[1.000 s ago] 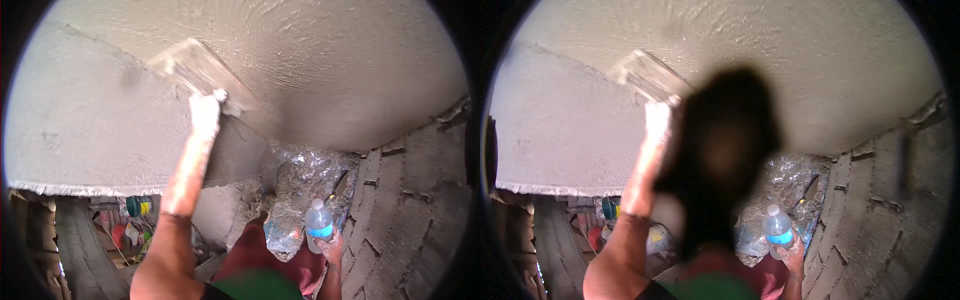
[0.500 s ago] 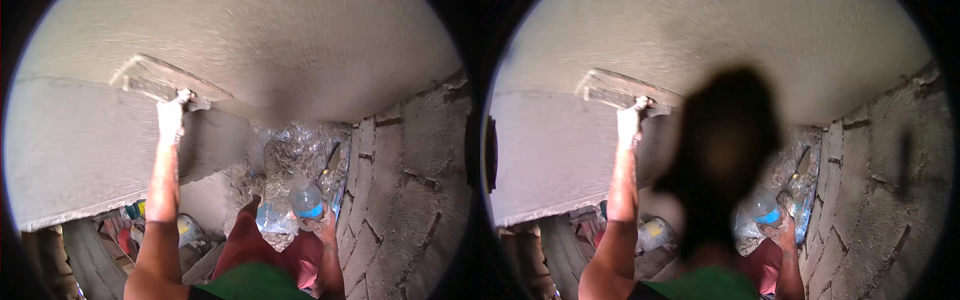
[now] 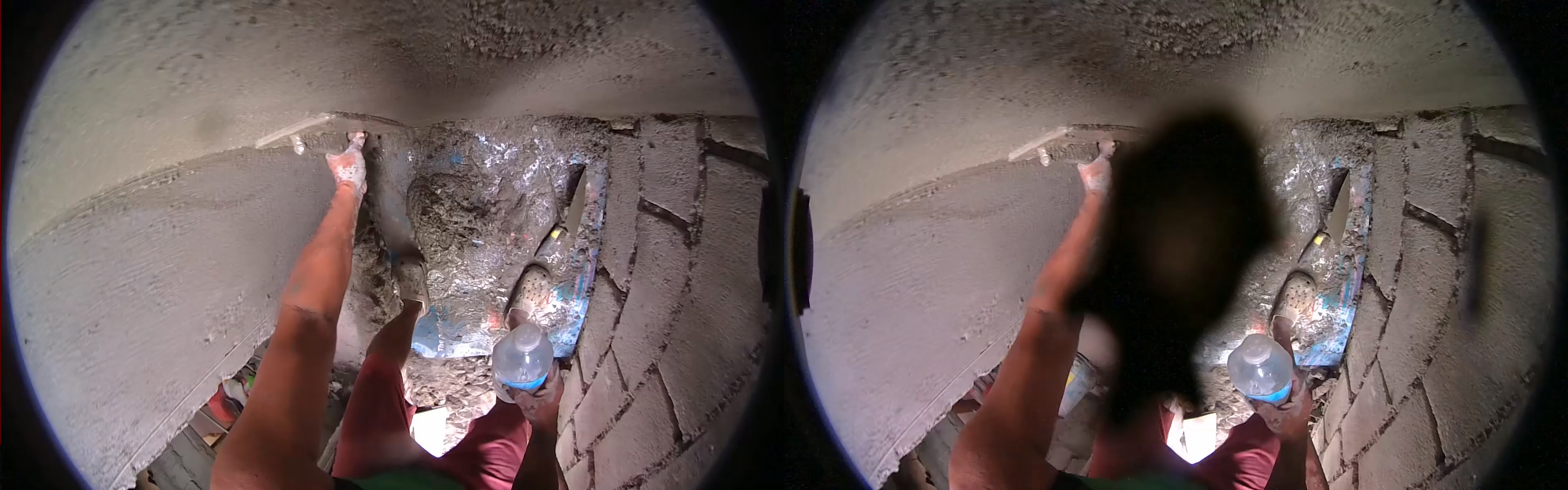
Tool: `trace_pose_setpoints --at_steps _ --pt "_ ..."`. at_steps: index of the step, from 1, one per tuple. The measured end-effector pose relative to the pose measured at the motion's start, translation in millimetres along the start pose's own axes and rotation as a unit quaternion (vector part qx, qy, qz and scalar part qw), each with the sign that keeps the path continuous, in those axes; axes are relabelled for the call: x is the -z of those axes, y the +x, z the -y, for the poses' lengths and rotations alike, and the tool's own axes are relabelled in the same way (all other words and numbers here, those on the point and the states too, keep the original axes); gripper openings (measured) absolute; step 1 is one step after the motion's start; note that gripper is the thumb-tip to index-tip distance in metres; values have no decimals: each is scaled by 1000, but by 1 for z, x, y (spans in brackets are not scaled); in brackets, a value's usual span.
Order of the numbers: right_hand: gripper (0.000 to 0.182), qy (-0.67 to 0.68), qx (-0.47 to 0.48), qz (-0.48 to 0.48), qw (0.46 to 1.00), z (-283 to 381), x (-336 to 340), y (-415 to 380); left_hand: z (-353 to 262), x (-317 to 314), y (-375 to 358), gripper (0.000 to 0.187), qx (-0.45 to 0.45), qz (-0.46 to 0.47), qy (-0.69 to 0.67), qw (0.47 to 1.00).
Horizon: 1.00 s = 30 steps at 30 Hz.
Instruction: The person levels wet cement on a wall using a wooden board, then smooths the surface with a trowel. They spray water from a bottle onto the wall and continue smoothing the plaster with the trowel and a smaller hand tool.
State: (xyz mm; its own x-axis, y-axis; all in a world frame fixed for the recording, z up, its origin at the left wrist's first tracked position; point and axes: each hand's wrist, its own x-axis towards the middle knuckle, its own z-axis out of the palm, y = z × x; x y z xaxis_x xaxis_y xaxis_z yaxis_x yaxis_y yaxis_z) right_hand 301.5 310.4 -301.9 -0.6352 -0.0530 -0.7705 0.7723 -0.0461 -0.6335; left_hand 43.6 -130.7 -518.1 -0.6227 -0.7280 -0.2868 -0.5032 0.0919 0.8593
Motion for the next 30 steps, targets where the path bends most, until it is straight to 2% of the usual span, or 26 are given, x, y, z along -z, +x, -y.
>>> trace_pose_setpoints --at_steps 1,2,5,6,8,9,10,11,13,14,16,18,19,21,23,26,28,29,30 --pt "74 10 -44 -6 999 8 -9 5 7 -10 2 66 -4 5 -6 1000" --pt "69 31 26 17 999 -9 -4 7 12 -18 4 66 -4 8 -7 1000" --pt "67 -6 20 39 999 -11 -10 9 17 -30 -1 69 100 -35 24 994" --pt "62 -13 9 10 1000 -1 -13 4 27 -24 -3 69 102 -40 24 994" --pt "64 -17 54 8 998 18 -22 -1 48 -19 11 53 83 -48 0 995" --pt "66 -21 95 3 995 30 -25 -3 37 -21 18 46 70 -52 -15 996" --pt "74 -32 108 5 994 37 -24 -10 10 -12 7 35 43 -31 -99 994" --pt "74 -36 116 13 993 47 -24 -20 -17 2 -7 35 38 -39 -106 993" --pt "79 52 121 17 991 75 -27 -34 -80 24 -25 35 24 -42 -64 997" --pt "80 47 116 22 992 94 -30 -46 -116 37 -38 33 31 -62 -102 992" --pt "80 25 136 31 990 111 -27 -63 -184 68 -55 33 -7 -68 -125 990" --pt "79 -18 157 28 987 126 -19 -84 -258 108 -79 29 -37 -59 -100 993" --pt "79 -26 165 36 985 143 -18 -98 -279 132 -76 24 -102 -4 -124 987" --pt "77 -62 210 53 974 179 -16 -123 -408 172 -143 16 -136 -28 -81 987" --pt "81 -59 217 72 972 196 -13 -144 -471 207 -160 5 -208 -9 -136 969" --pt "87 -37 232 86 968 217 -23 -171 -564 261 -170 9 -285 21 -206 936" --pt "87 -53 265 94 958 225 -11 -185 -628 280 -194 15 -371 78 -164 911" --pt "86 -65 287 93 951 229 -7 -190 -655 280 -218 20 -401 93 -243 879" --pt "86 -71 294 99 948 229 -3 -194 -672 291 -238 12 -386 126 -201 891"
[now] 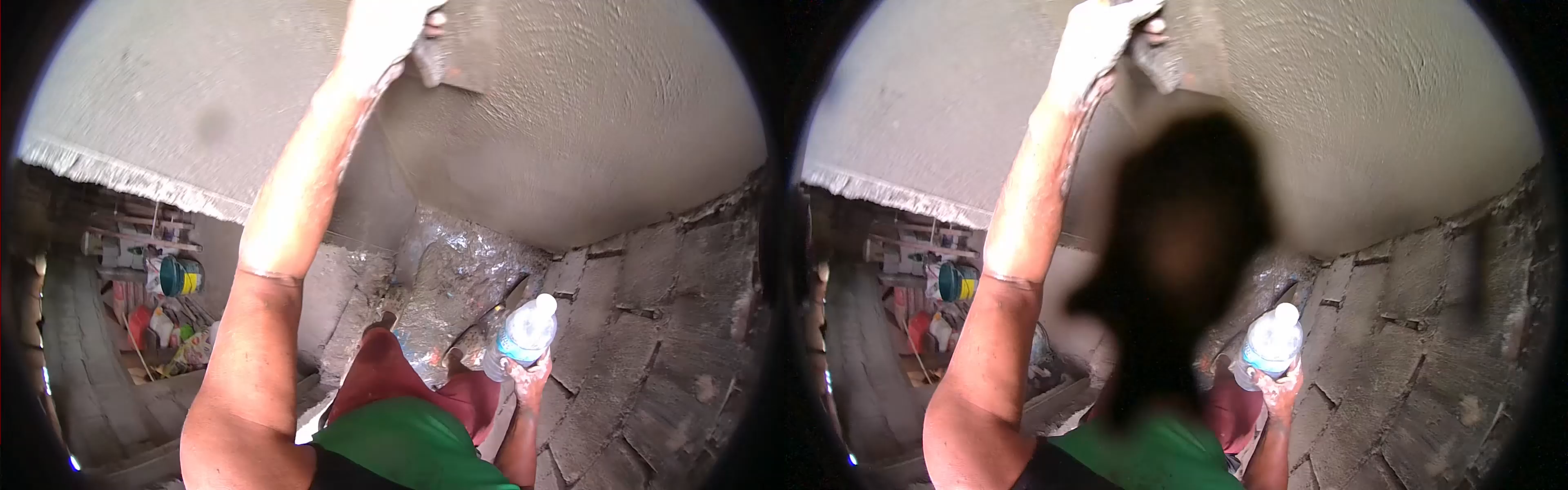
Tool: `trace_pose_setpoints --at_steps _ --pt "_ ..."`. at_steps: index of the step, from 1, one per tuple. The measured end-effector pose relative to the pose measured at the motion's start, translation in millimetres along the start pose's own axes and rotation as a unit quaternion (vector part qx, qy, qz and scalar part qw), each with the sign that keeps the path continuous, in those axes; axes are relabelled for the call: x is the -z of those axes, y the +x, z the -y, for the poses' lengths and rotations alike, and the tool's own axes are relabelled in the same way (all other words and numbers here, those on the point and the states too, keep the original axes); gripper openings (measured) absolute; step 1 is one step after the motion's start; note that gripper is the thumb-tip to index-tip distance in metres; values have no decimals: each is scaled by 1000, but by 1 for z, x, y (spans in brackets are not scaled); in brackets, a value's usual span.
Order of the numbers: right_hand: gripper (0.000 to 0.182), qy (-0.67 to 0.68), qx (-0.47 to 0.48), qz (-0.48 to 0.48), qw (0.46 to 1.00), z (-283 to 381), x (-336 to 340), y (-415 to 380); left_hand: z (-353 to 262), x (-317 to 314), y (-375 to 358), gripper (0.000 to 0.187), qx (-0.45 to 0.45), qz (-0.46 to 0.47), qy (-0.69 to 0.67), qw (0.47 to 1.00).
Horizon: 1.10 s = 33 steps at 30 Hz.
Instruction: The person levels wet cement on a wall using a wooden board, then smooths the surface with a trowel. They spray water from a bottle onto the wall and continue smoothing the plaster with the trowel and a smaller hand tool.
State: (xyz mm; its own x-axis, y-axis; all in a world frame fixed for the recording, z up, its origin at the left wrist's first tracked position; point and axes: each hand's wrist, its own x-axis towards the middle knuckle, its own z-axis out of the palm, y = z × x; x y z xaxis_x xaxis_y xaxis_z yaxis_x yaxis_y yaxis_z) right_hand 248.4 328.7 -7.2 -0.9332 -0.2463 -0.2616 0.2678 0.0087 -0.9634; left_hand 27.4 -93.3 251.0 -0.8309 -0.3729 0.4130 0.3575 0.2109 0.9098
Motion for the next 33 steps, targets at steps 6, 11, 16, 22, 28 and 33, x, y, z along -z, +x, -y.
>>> trace_pose_setpoints --at_steps 6,11,16,22,28,33 --pt "76 14 24 -42 999 26 3 -34 8 -8 -107 30 196 37 -114 973" --pt "72 104 10 -59 993 28 0 -51 171 -38 -304 66 321 26 115 940" --pt "67 157 -26 -82 984 30 7 -55 229 -72 -434 70 456 53 81 885" --pt "63 212 -46 -76 973 24 -11 -46 200 -52 -441 59 501 96 104 854" --pt "61 220 -47 -62 973 7 -14 -49 241 -58 -449 51 491 59 128 860" --pt "60 212 -52 -64 974 7 -15 -55 263 -49 -447 50 394 246 242 852"
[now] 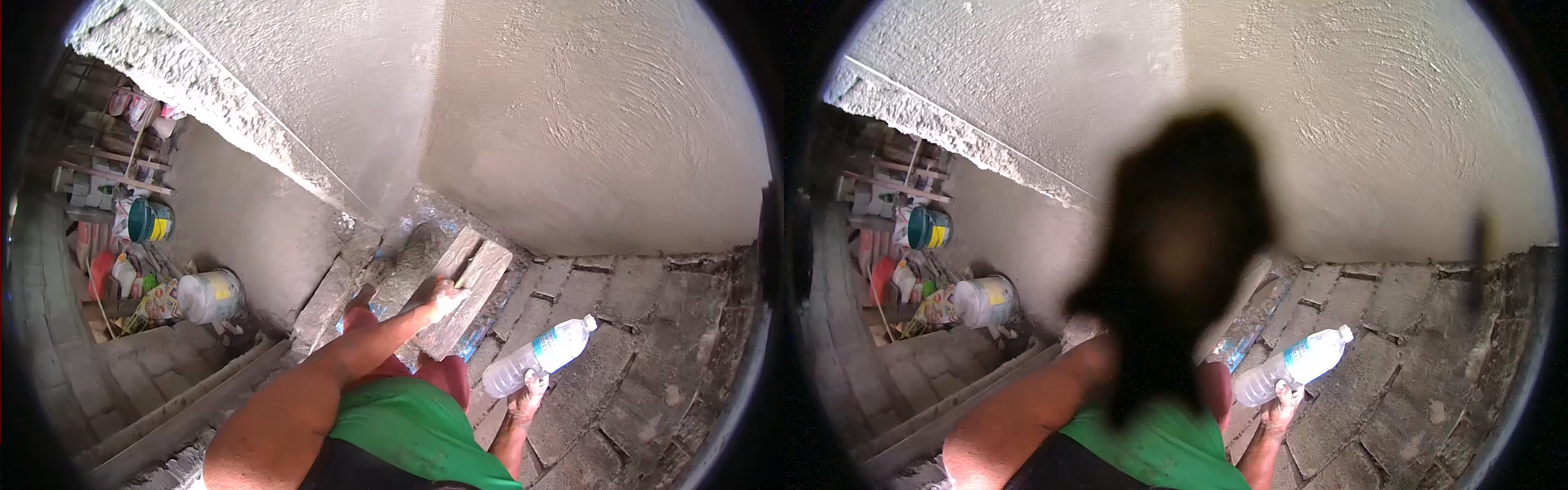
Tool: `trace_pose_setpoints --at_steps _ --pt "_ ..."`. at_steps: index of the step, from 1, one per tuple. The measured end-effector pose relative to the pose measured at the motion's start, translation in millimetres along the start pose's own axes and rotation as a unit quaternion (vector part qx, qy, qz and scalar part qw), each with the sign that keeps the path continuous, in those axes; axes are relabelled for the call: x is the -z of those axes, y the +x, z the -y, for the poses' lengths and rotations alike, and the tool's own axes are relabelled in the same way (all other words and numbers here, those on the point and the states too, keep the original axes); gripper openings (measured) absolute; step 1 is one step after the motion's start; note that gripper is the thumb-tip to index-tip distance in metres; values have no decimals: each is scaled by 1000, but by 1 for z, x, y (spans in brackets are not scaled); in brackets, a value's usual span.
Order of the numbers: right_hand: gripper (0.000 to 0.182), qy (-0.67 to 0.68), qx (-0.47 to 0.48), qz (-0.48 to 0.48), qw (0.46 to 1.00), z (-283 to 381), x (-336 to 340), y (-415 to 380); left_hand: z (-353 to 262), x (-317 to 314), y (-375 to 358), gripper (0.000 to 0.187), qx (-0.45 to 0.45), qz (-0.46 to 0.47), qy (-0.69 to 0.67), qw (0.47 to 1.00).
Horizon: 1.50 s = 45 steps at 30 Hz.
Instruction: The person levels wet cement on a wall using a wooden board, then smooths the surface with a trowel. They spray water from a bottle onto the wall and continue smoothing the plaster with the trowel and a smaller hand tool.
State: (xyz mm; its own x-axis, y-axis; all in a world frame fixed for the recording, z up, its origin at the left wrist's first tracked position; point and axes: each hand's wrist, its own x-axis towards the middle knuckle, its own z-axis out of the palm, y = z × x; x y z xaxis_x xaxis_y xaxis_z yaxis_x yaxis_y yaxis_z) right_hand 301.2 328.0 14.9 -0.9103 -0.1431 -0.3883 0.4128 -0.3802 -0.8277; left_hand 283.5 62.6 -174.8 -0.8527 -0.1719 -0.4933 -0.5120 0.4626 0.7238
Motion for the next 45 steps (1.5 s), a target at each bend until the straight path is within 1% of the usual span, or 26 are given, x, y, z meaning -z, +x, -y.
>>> trace_pose_setpoints --at_steps 1,2,4,8,10,13,16,18,21,23,25,27,28,29,30,32,35,36,37,38,39,40,41,42,44,45 --pt "60 -3 1 0 1000 1 1 0 -6 3 -13 48 109 -48 -183 976" --pt "60 -2 4 -3 1000 2 3 1 -11 9 -18 48 106 -45 -181 977" --pt "60 -11 -2 -13 1000 2 9 2 -15 12 -21 48 231 6 -325 917" --pt "60 -8 18 -42 999 -11 9 8 -13 39 -28 38 294 32 -300 907" --pt "61 -31 20 -54 998 -21 17 16 33 17 -17 29 267 45 -429 862" --pt "62 -88 -27 -46 995 -41 15 50 46 22 -8 21 301 42 -448 841" --pt "58 -198 -89 -60 974 -112 60 105 120 -2 18 16 316 55 -465 825" --pt "56 -294 -43 -81 951 -196 111 145 151 -21 46 14 335 73 -469 814" --pt "52 -498 37 -162 851 -288 123 210 181 -36 76 18 376 30 -441 814" --pt "43 -293 9 -196 936 -363 147 258 215 -58 89 18 377 29 -443 813" --pt "33 -73 -49 -262 961 -462 207 300 244 -77 97 17 374 28 -448 812" --pt "27 -99 -47 -262 959 -529 243 330 270 -95 94 11 392 27 -481 784" --pt "24 -198 -34 -223 954 -536 238 340 276 -102 94 11 400 25 -479 781" --pt "21 -174 1 -169 970 -569 270 345 281 -108 94 9 438 -1 -460 772" --pt "17 -277 114 -65 952 -650 375 348 285 -112 93 7 478 -32 -439 760" --pt "17 -272 5 -30 962 -637 366 346 291 -116 100 8 471 -55 -443 760" --pt "28 -310 -93 -99 941 -617 345 336 308 -123 115 13 464 -57 -482 741" --pt "35 -192 -181 -264 928 -585 295 332 311 -125 118 18 467 -46 -515 718" --pt "38 -197 -159 -359 898 -580 300 327 310 -123 122 26 451 -43 -515 728" --pt "45 -242 -142 -401 872 -582 315 317 307 -122 124 26 452 -48 -517 725" --pt "52 -283 -122 -440 844 -595 342 309 304 -120 128 29 421 -65 -474 771" --pt "64 -355 -144 -384 840 -618 389 300 302 -123 130 33 388 -82 -426 813" --pt "65 -386 -122 -328 854 -636 414 291 317 -145 124 33 347 -177 -416 822" --pt "61 -427 -103 -281 853 -648 424 297 313 -133 128 33 348 -182 -413 822" --pt "54 -501 -51 -190 843 -671 442 309 299 -103 138 31 439 -10 -381 814" --pt "45 -607 -99 -207 761 -665 424 327 304 -106 135 31 444 -12 -378 812"
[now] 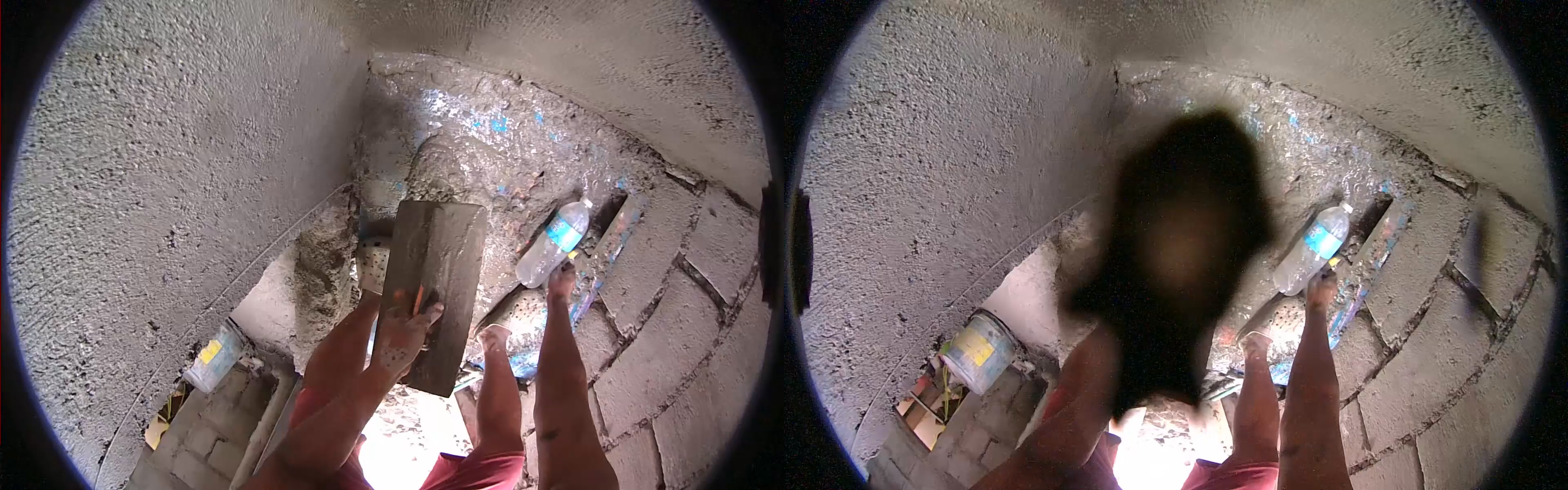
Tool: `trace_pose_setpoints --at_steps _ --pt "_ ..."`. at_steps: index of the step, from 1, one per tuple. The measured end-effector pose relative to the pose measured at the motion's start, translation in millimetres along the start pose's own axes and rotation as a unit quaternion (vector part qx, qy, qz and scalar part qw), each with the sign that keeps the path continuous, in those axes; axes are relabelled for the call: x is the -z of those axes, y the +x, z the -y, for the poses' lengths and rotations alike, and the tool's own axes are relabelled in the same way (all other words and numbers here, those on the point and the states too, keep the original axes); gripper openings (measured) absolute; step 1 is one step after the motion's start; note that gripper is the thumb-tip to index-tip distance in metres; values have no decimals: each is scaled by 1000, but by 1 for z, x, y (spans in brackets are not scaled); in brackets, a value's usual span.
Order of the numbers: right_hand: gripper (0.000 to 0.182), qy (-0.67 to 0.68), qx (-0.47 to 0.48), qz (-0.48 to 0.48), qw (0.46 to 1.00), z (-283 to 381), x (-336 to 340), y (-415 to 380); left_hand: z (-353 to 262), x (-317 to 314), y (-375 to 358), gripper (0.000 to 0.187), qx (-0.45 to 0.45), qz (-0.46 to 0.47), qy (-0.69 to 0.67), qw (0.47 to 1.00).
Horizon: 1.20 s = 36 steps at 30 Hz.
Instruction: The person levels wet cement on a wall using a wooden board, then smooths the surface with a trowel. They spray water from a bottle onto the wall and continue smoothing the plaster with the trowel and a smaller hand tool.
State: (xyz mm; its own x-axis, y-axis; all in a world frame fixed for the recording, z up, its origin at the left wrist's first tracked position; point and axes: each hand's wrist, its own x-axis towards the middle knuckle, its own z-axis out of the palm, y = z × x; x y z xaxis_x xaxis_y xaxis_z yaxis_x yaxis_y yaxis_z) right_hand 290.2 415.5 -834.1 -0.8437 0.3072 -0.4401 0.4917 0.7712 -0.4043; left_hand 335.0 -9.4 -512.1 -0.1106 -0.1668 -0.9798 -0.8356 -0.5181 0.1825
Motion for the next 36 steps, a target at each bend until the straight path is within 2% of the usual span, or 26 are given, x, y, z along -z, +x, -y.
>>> trace_pose_setpoints --at_steps 1,2,3,5,7,8,10,11,12,13,14,16,18,20,22,24,26,27,29,31,33,35,36 --pt "37 -140 -32 -12 990 22 5 4 8 0 3 30 -35 -23 14 999" --pt "37 -142 -35 -8 989 21 6 -2 14 0 4 28 -70 -46 27 996" --pt "36 -111 -41 -28 993 14 7 -7 13 0 2 28 -67 -47 28 996" --pt "34 -45 -50 -71 995 -3 10 -10 3 -2 -3 27 14 8 -87 996" --pt "33 10 -57 -119 991 -6 40 -21 6 -2 0 25 31 1 -59 998" --pt "36 -29 23 -156 987 2 61 -39 7 -3 2 23 41 -8 -30 999" --pt "39 -33 101 -157 982 103 103 -95 7 -5 0 22 16 5 -60 998" --pt "40 2 97 -120 988 161 120 -121 7 -6 0 20 -9 10 -86 996" --pt "39 7 49 -32 998 207 129 -137 10 -11 4 21 -52 7 -140 989" --pt "36 87 4 91 992 210 123 -135 14 -9 6 21 -51 7 -141 989" --pt "32 19 109 141 984 238 115 -125 18 -8 7 23 -62 5 -125 990" --pt "29 -21 343 108 933 259 69 -94 14 -5 8 25 -78 2 -111 991" --pt "31 56 296 165 939 328 33 -69 7 -1 3 28 -48 -11 -70 996" --pt "31 -4 337 171 926 340 -25 -15 1 2 -2 29 -24 -23 -44 998" --pt "27 -37 352 184 917 366 -51 16 4 6 0 29 3 -35 -17 999" --pt "25 14 269 237 933 417 -37 21 12 4 3 30 -4 -1 -68 998" --pt "26 -62 328 216 918 425 -36 38 4 0 -1 31 -12 -1 -69 998" --pt "26 -64 328 216 917 428 -27 42 1 -2 -3 32 -22 -2 -71 997" --pt "29 -154 326 182 915 431 -8 49 13 -4 5 34 -42 11 -99 994" --pt "32 -148 361 150 908 439 7 53 14 -5 7 36 -64 26 -124 990" --pt "30 -243 298 156 910 463 32 48 10 -4 5 44 -6 12 -74 997" --pt "34 -244 331 170 896 463 44 54 12 -6 5 48 -2 2 -90 996" --pt "33 -248 356 143 889 468 54 51 14 -7 4 52 2 -10 -108 994"
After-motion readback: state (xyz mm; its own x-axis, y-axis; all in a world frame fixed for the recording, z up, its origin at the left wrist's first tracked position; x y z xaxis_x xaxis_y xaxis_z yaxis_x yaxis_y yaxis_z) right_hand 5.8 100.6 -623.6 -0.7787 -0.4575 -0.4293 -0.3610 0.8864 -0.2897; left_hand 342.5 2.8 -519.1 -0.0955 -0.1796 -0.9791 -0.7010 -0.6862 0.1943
